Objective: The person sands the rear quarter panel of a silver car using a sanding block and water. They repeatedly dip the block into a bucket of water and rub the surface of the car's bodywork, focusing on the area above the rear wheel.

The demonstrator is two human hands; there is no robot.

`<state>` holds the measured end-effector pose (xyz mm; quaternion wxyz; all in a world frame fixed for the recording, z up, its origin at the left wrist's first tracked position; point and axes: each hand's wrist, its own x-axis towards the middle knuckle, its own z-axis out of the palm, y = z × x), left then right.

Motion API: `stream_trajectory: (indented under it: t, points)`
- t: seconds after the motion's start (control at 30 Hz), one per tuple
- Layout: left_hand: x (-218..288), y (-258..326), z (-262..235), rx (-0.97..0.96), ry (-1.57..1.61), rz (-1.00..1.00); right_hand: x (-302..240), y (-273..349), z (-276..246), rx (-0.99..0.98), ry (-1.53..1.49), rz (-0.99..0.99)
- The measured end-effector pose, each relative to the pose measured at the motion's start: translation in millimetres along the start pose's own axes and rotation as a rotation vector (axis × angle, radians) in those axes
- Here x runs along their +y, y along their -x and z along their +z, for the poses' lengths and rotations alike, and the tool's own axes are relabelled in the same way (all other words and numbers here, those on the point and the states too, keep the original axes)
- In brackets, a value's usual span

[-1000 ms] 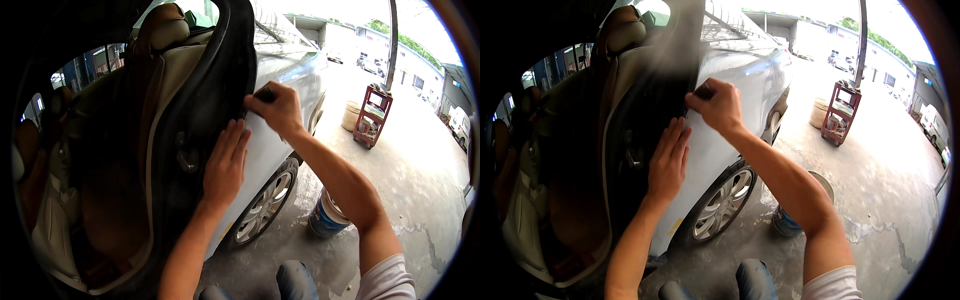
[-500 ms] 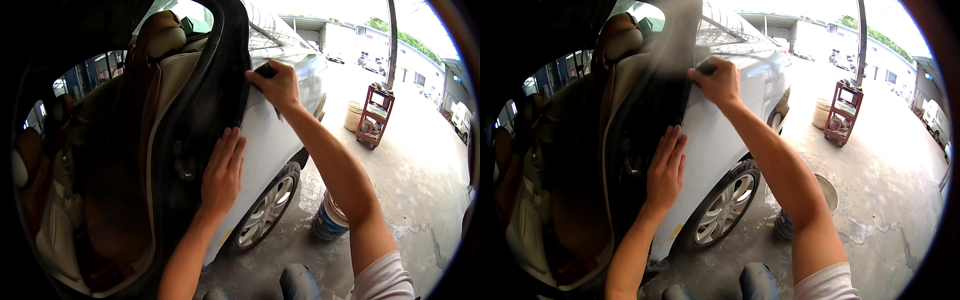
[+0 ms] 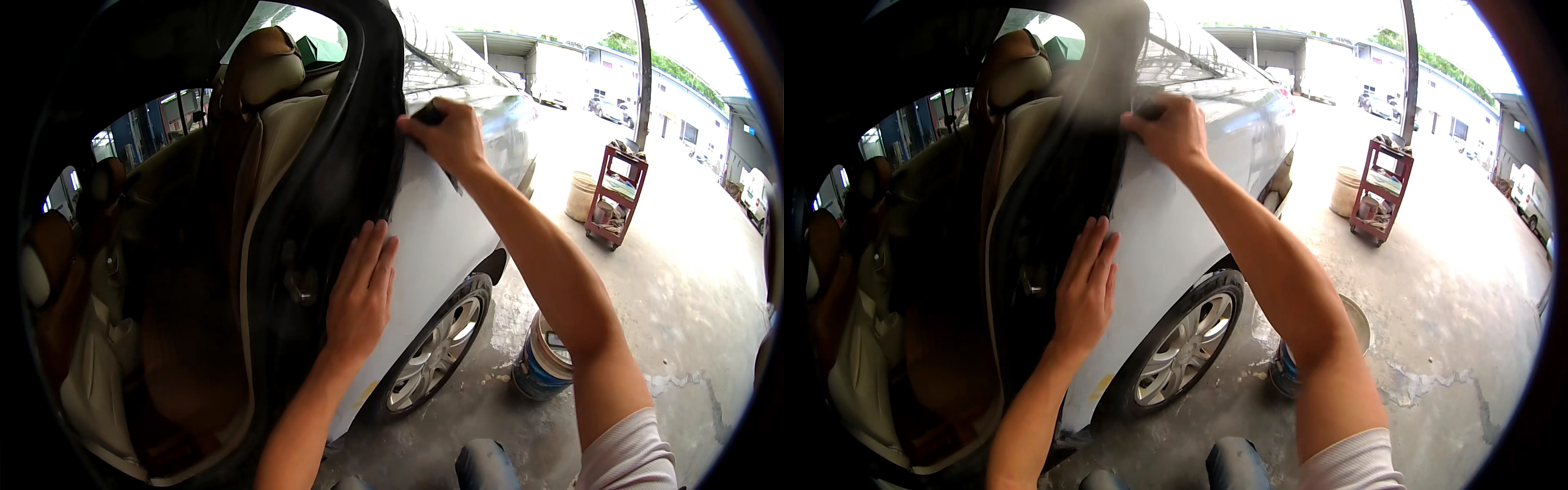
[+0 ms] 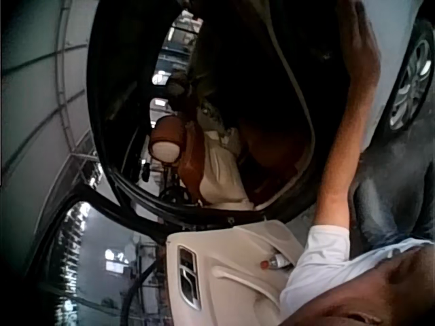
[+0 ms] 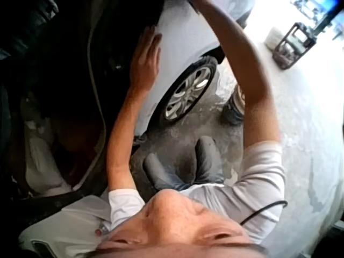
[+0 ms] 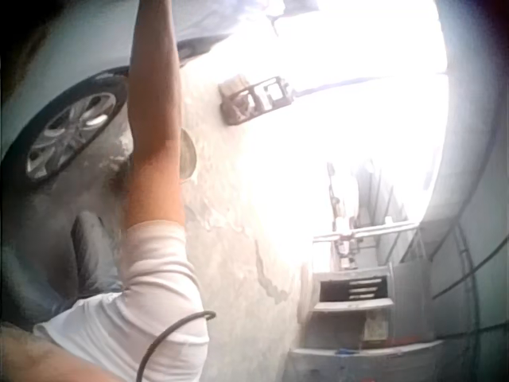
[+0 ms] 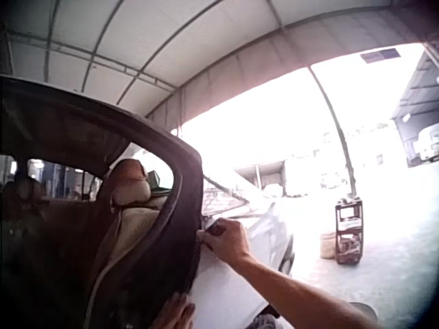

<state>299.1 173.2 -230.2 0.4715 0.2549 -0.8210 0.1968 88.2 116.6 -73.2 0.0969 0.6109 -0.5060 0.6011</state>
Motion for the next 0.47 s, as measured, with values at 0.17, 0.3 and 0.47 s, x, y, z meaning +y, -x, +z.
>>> stream_trajectory:
  t: [0.17,0.3,0.47]
  points:
    - [5.4,-3.0,2.3,0.019,0.042,0.002,5.4,-50.9,5.4,0.086,0.017,0.043]
    - [3.4,-0.7,5.2,0.027,0.029,-0.004,4.9,-37.6,5.8,0.065,-0.010,0.057]
    - [7.9,-0.8,3.7,0.018,0.031,-0.018,18.1,19.7,7.3,0.067,-0.101,-0.105]
